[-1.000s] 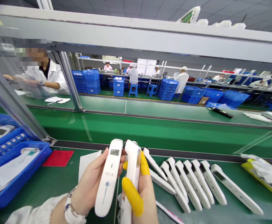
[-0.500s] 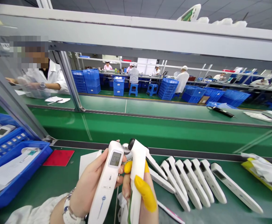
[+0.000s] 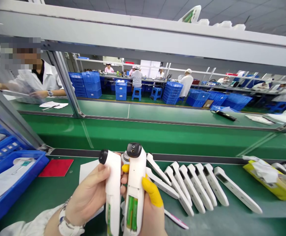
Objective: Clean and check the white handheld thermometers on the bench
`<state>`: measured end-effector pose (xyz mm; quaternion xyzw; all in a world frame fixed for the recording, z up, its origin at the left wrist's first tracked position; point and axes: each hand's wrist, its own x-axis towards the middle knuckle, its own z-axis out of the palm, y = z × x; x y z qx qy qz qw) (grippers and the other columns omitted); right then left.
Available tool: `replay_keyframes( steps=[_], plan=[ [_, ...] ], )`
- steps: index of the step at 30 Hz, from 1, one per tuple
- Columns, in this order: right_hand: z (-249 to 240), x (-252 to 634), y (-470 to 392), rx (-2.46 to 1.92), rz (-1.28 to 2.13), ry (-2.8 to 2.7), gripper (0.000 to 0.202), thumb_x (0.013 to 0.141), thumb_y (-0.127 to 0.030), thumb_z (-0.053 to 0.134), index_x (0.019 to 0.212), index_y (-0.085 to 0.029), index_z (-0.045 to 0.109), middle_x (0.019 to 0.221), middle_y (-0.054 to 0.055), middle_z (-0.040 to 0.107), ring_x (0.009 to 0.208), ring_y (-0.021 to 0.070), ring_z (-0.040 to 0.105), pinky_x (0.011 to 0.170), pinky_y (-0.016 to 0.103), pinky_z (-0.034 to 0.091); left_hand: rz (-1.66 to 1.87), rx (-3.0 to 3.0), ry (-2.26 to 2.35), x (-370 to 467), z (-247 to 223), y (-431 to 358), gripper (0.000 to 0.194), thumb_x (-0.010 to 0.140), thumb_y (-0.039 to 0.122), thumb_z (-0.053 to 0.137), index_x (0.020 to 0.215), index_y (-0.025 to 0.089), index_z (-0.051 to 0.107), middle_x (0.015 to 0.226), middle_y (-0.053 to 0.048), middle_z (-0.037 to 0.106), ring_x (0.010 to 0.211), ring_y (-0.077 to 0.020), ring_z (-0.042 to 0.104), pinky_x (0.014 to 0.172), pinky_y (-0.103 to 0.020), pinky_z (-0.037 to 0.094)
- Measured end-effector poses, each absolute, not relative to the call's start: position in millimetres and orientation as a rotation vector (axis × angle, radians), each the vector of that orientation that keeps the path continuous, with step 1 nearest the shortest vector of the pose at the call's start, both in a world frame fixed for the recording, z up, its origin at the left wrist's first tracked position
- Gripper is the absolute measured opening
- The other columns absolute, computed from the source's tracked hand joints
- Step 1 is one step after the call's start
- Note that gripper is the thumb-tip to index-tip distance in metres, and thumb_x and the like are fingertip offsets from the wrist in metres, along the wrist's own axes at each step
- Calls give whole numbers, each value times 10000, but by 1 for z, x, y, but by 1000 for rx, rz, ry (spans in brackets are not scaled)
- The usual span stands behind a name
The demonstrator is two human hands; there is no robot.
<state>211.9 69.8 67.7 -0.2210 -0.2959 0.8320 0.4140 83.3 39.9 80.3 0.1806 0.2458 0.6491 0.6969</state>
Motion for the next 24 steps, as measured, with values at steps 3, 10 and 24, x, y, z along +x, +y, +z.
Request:
replay_keyframes(
  steps=[3,10,24],
  plan=[
    [69,214,73,-580,2086,-749,347,751,-526,581,855,-217,698,840,96,673,764,258,637,686,390,527,1483,438,597,81,82,42,239,806,192,602,1026,134,527,867,-96,614,778,-187,613,718,-353,522],
    [66,212,72,-565,2098,-684,280,747,-405,643,932,-197,673,732,46,649,614,166,587,639,290,512,1570,563,560,80,78,42,414,751,162,663,1095,249,450,935,-51,601,681,-200,619,562,-382,530],
    [66,208,72,-592,2245,-504,366,649,-393,746,888,-118,714,681,69,650,586,139,563,589,236,498,1604,691,646,81,76,42,350,731,223,698,970,197,444,764,-25,611,600,-173,605,511,-329,524]
  ],
)
